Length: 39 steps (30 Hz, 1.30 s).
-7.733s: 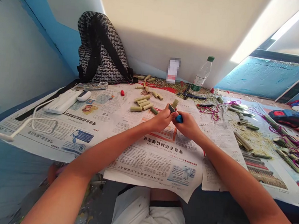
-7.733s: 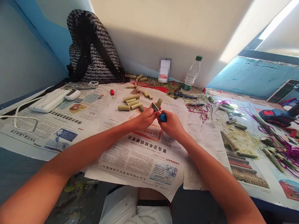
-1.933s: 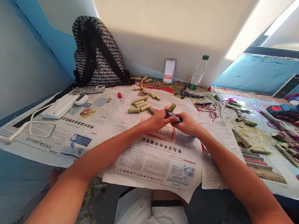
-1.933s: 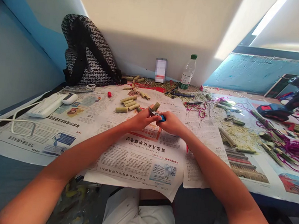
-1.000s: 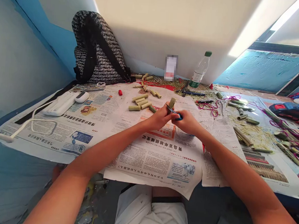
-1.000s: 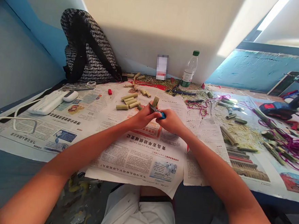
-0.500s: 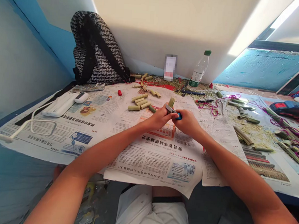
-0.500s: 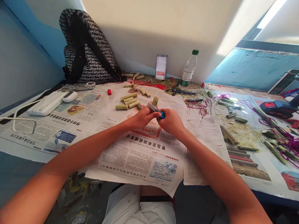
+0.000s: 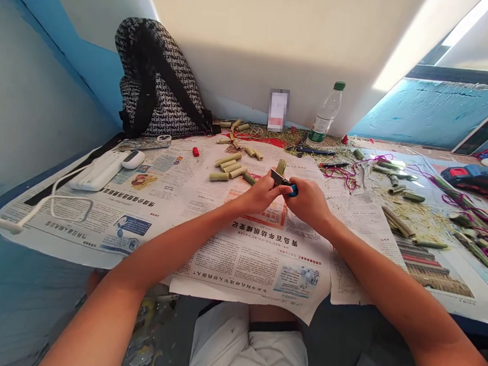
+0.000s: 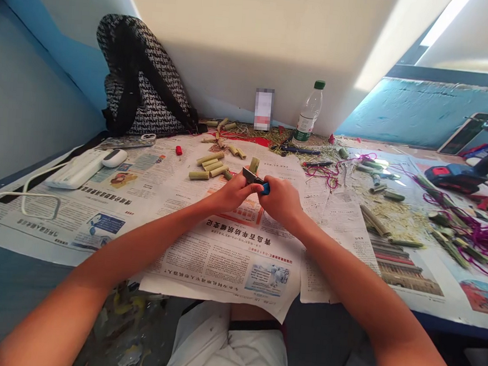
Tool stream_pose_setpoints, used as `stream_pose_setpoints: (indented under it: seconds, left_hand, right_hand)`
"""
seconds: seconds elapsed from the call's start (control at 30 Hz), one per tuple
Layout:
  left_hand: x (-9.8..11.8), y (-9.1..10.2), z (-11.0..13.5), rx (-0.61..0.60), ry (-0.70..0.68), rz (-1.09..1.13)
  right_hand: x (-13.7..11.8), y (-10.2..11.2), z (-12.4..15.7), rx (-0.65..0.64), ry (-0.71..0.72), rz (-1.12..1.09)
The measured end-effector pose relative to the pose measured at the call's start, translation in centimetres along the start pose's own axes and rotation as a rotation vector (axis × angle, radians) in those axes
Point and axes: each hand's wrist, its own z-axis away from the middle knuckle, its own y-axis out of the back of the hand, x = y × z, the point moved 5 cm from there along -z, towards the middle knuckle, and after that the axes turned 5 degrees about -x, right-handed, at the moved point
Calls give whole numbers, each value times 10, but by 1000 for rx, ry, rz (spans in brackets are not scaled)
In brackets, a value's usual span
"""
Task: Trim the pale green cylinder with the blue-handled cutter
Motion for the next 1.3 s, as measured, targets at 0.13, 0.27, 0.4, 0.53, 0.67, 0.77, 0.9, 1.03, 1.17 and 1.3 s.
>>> stream_pose_setpoints:
  seconds: [0.13,0.27,0.4,0.53,0.67,0.77,0.9,1.03,1.17,1.3]
  left_hand:
    - [-1,-3,0,22,9,8]
    - [0,-5,3,102,33,50]
    - [-1,-6,4,115,94,23]
    - [-4,-5,2,133,86,37]
    - [-7,-7,0,82,47,53]
    - [-6,-8,-2,23,21,43]
    - [-4,-8,-2,18,9,18]
    - [-8,-6,-1,35,39,-10]
    - [-13,-2,-1,79,77,-39]
    - [-11,-3,1,85,71,-26]
  right_hand:
    - [0,0,2,22,-21,25]
    - [1,2,3,66,-36,-14]
    - [0,4,0,44,30,-134]
    - [-1,3,-5,-46,141,-299]
    - [1,1,-8,-180,204,-380]
    - [2,2,-8,-231,242,-387]
    - [2,2,-8,-261,230,-355]
    - [0,2,-8,-164,217,-324]
    - [1,1,-8,-88,131,-250]
    - [2,1,-7,-93,74,-175]
